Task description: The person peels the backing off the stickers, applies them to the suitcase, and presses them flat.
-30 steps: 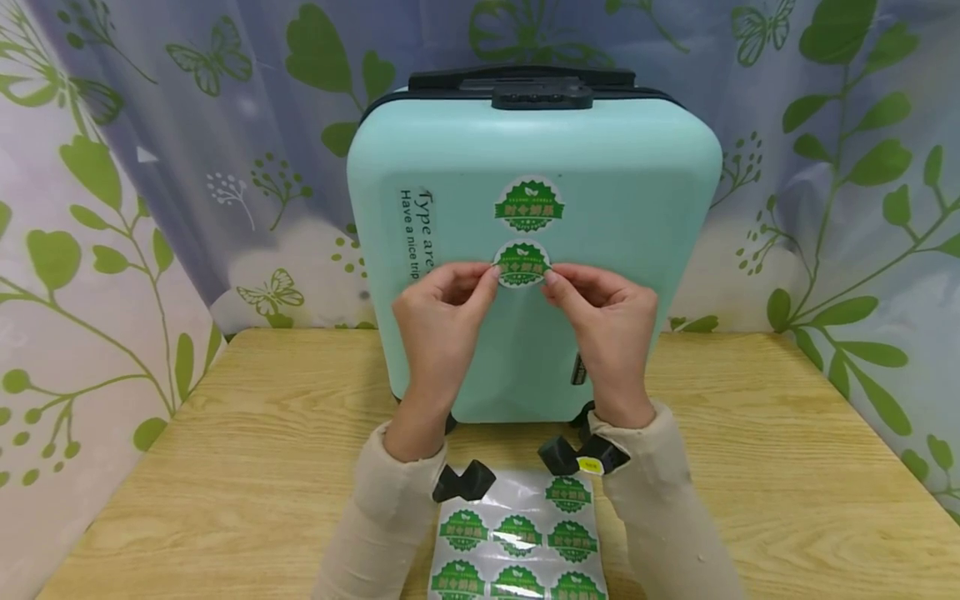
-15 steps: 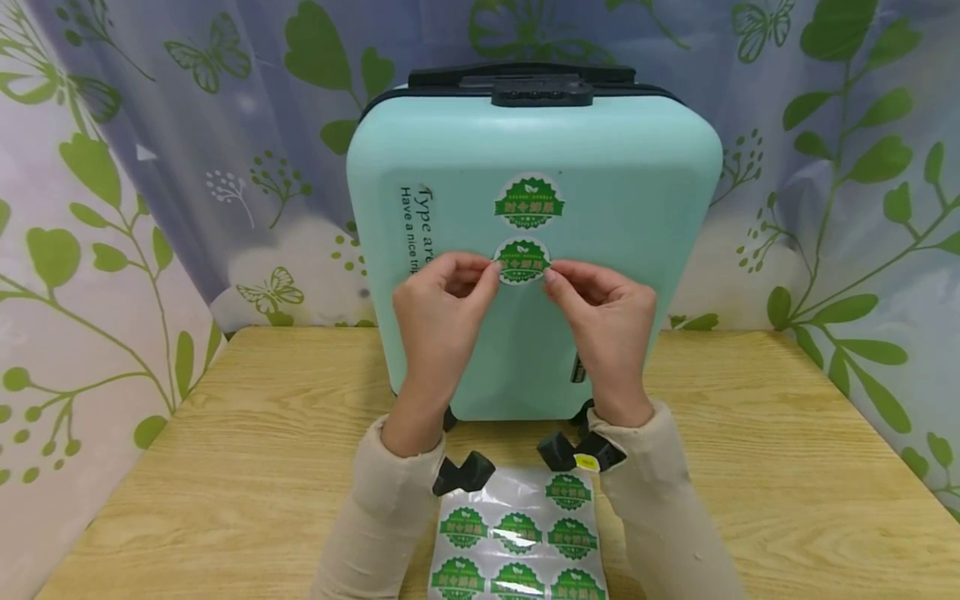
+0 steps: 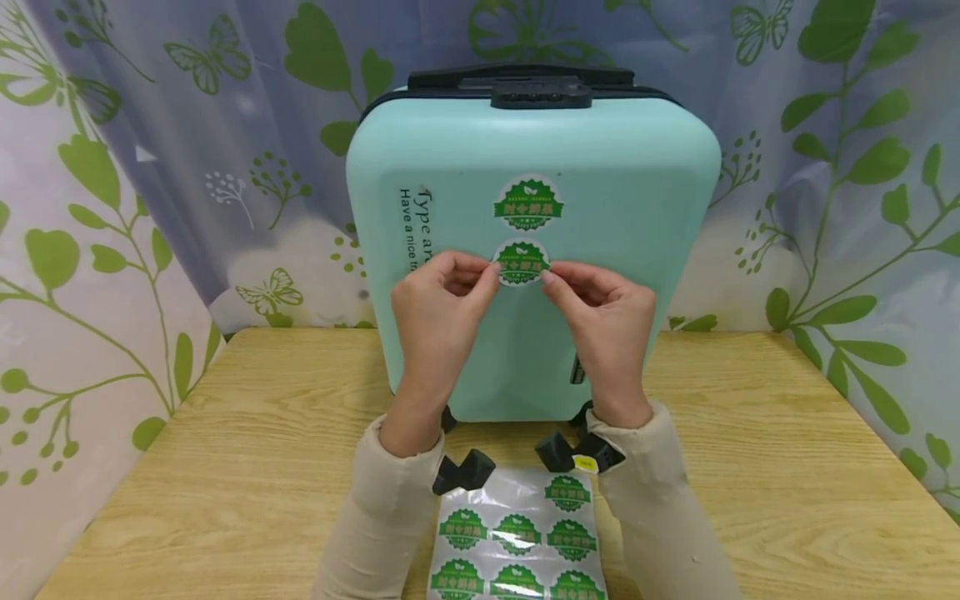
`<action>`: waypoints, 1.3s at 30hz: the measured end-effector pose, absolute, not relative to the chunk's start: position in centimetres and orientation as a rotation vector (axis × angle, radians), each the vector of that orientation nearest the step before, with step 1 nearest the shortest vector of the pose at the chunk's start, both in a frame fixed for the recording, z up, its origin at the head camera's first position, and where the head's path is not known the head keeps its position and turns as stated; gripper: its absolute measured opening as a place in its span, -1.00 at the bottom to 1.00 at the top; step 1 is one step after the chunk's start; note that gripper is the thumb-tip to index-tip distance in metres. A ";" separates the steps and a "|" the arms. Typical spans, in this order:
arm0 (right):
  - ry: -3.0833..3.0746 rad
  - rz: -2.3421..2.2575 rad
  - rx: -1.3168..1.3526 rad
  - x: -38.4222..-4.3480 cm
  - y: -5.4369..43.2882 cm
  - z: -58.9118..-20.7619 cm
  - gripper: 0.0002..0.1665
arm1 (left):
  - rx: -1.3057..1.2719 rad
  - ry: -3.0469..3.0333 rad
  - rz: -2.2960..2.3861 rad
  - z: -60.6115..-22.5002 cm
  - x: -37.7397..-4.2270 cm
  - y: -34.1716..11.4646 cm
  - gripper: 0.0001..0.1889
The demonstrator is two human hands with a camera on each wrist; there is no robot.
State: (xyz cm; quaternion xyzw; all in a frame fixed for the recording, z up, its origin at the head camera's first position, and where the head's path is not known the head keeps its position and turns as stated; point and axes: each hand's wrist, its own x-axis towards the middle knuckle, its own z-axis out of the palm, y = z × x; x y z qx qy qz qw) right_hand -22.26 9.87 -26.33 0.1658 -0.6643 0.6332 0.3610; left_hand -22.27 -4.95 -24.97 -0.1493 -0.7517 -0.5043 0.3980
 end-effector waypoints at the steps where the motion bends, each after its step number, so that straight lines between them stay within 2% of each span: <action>1: -1.712 1.630 0.428 -22.3 9.9 -26.3 -0.79 | -0.376 -1.905 -1.274 -25.0 -22.2 -5.0 -0.88; 39: -1.671 1.659 0.419 -22.3 9.7 -26.5 -0.80 | -0.420 -1.890 -1.363 -24.4 -22.2 -4.9 -0.84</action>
